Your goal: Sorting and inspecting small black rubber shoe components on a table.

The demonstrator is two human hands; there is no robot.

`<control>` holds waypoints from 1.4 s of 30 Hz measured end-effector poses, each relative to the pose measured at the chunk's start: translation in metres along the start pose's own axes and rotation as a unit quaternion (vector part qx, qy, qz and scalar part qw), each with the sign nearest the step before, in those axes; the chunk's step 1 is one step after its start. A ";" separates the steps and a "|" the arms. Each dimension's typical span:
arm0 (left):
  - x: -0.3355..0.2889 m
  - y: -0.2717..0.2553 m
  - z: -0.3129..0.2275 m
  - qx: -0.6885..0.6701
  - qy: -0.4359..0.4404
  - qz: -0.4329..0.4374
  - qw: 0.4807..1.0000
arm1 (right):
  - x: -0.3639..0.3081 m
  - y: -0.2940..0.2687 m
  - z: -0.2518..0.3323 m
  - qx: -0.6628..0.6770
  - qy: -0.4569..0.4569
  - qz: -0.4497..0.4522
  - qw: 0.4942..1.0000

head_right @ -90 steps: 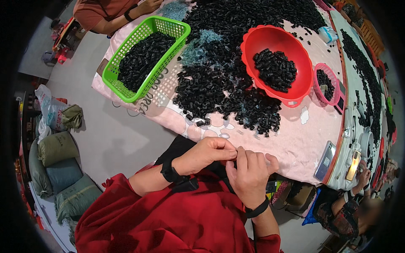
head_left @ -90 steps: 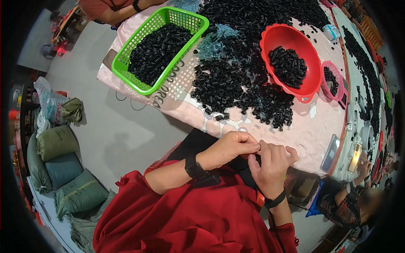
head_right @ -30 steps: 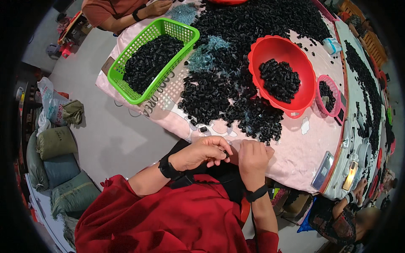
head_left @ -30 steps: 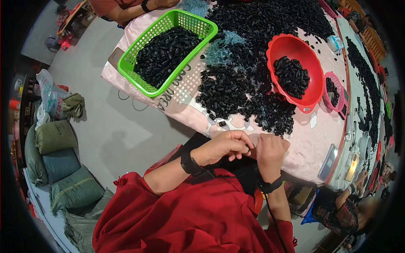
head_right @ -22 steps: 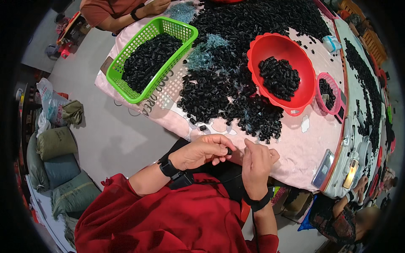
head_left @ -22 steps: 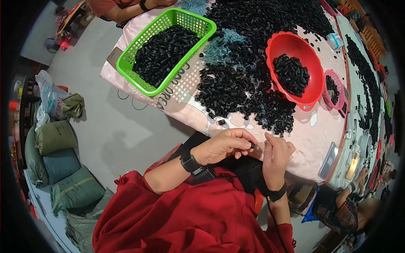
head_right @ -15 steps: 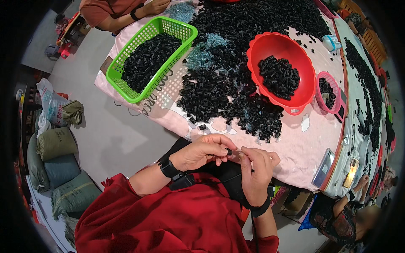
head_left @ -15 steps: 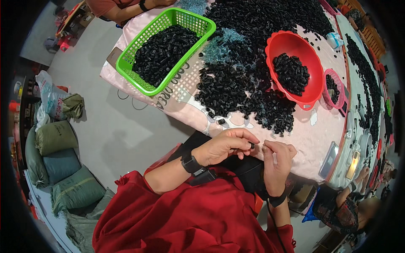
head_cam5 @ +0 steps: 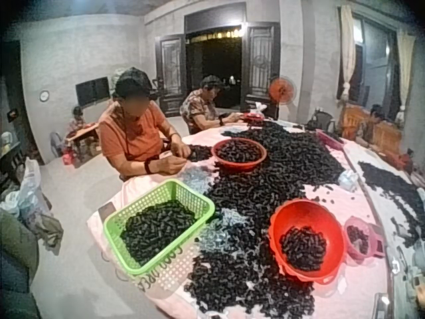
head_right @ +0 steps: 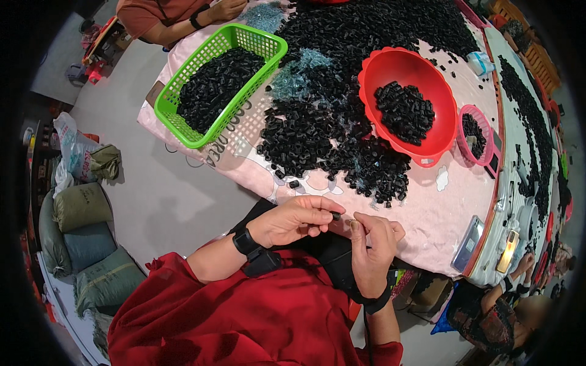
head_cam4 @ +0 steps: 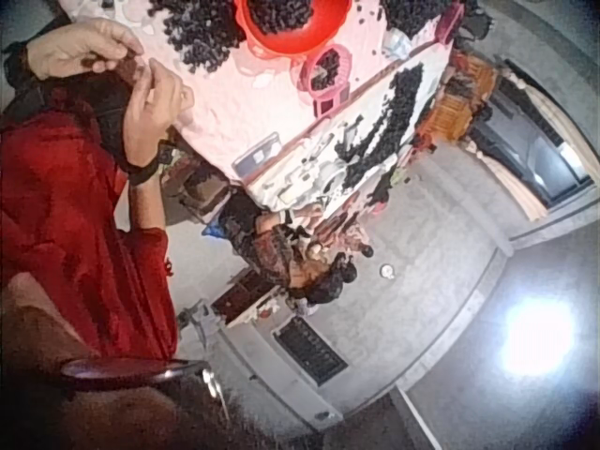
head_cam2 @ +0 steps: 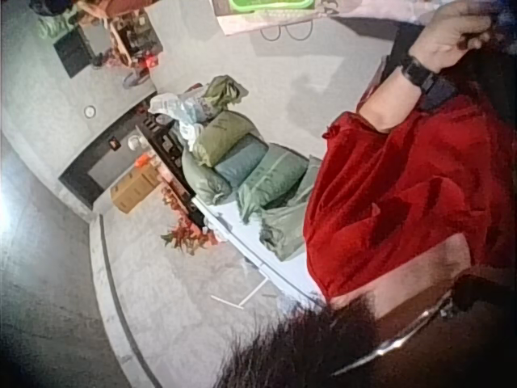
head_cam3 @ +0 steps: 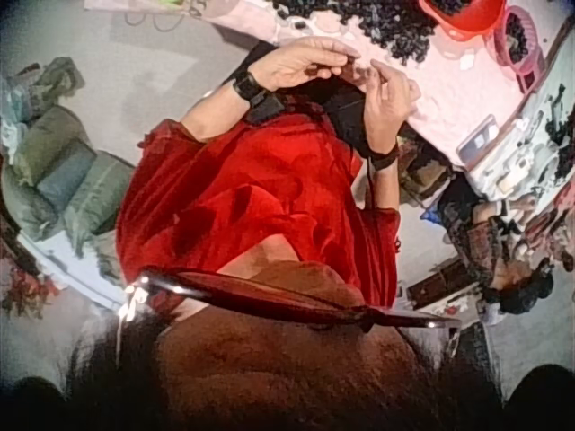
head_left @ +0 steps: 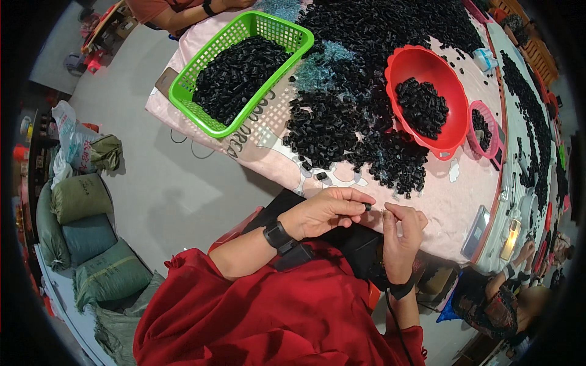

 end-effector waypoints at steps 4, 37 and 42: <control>-0.003 0.006 -0.004 -0.014 0.001 0.018 1.000 | 0.002 0.003 -0.001 -0.014 -0.028 -0.029 0.999; -0.003 0.017 0.000 0.156 0.044 0.032 0.986 | 0.001 -0.006 0.016 0.004 -0.057 0.005 0.998; -0.002 0.018 0.000 0.152 0.058 0.027 0.986 | 0.002 -0.006 0.016 0.005 -0.052 0.020 0.998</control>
Point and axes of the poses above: each hand's wrist, its own x-axis towards the middle knuckle, its own y-axis out of the palm, z = x × y, the point moved 2 cm from there along x, towards the middle knuckle, and after that the axes turned 8 degrees about z, right-handed, at the moved point
